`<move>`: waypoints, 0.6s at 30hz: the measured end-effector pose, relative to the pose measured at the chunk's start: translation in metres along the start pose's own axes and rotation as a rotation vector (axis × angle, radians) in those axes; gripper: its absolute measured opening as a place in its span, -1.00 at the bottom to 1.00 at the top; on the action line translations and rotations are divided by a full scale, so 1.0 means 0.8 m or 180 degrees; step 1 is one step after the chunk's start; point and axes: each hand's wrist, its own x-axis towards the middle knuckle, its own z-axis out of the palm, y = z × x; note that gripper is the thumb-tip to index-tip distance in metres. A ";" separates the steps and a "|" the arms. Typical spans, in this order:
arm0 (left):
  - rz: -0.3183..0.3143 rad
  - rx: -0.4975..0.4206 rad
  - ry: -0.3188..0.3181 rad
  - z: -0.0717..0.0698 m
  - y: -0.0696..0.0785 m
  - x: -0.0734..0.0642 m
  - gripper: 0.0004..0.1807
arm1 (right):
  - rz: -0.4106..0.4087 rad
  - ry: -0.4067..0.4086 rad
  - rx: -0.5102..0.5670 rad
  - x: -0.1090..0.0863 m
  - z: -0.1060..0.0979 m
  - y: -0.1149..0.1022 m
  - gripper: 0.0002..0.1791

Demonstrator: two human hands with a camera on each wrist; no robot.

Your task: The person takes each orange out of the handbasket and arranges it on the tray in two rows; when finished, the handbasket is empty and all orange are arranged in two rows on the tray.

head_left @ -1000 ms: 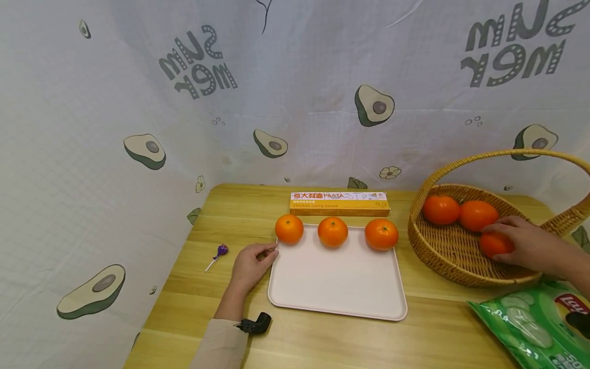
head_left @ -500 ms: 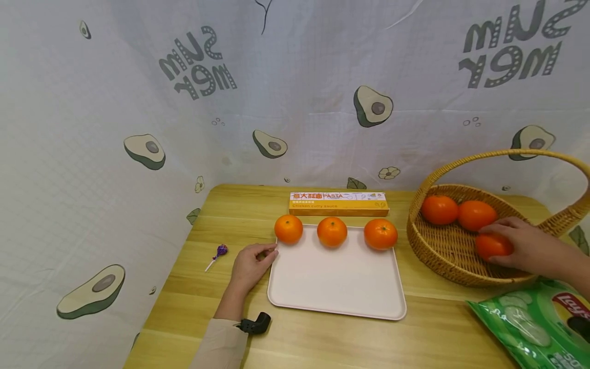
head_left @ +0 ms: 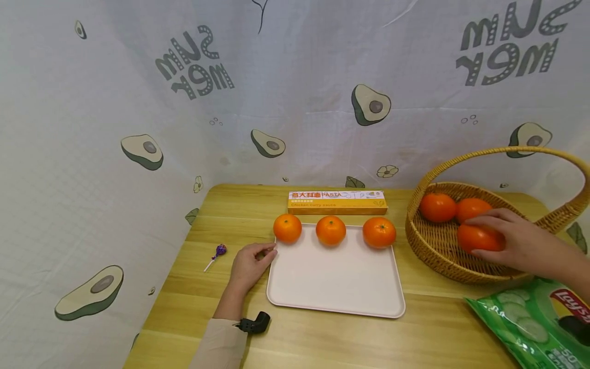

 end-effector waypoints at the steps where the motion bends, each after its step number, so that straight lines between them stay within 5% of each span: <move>1: -0.0003 0.0003 0.0003 0.000 0.000 0.000 -0.75 | 0.0018 0.0017 0.0037 0.001 -0.002 -0.005 -0.30; 18: 0.0035 0.0004 -0.0007 0.000 -0.001 0.001 -0.75 | -0.0152 0.0520 0.0246 0.007 -0.021 -0.071 -0.22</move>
